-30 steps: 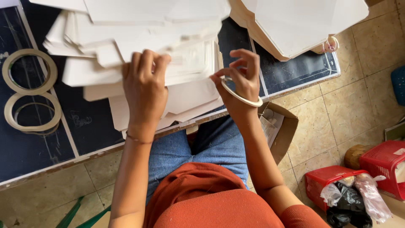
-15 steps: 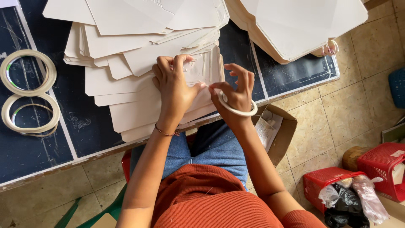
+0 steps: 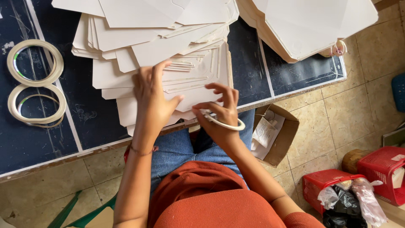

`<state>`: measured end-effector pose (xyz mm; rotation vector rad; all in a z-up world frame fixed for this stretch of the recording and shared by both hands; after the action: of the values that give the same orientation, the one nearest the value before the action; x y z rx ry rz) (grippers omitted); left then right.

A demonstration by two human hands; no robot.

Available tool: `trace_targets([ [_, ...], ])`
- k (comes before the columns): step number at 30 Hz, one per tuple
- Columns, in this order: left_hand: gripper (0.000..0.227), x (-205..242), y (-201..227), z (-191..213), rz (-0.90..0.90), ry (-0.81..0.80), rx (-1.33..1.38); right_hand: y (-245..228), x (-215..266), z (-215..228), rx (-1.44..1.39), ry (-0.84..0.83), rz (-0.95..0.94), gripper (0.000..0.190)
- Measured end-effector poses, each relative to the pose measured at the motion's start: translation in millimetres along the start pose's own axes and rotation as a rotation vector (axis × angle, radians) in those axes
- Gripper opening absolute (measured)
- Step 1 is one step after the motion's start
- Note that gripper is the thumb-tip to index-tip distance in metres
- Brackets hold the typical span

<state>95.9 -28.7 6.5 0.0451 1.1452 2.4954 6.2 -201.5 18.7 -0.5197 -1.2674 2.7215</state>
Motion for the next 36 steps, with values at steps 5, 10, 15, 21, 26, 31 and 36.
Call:
trace_targets([
  [5,0.097,32.3,-19.4,1.3,0.083,-0.027,-0.080,-9.0,1.3,-20.9,0.031,-0.033,-0.005,0.010],
  [10,0.102,34.3,-22.6,-5.4,0.076,0.007,-0.061,-11.6,0.8,-26.0,0.159,-0.027,0.032,0.010],
  [15,0.100,32.1,-25.8,-7.0,0.102,0.018,-0.091,-0.6,-7.9,9.9,0.100,0.029,0.008,0.010],
  [21,0.095,32.3,-11.2,-12.9,0.073,0.017,-0.132,34.6,-27.7,64.3,0.164,0.059,-0.110,0.017],
  [26,0.092,7.1,20.2,-50.8,-0.008,0.046,-0.137,42.0,-29.7,59.5,0.225,0.064,-0.131,0.018],
  [31,0.077,2.3,50.2,-67.5,-0.170,0.078,-0.062,27.5,-33.6,64.9,0.289,0.083,-0.066,0.019],
  [36,0.021,0.3,48.1,-4.6,-0.352,0.260,-0.621,-12.9,-49.7,91.9,0.172,0.211,0.075,0.016],
])
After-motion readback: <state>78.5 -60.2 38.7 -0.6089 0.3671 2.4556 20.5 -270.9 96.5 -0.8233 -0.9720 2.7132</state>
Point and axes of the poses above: each hand's wrist, its own x-axis away from the middle knuckle, its own z-axis out of the back of the hand, y = z × x, the point moved 8 cm from there along -x, towards the middle knuckle, and after that the axes turned 12 degrees about -z, right-handed, at the moved point
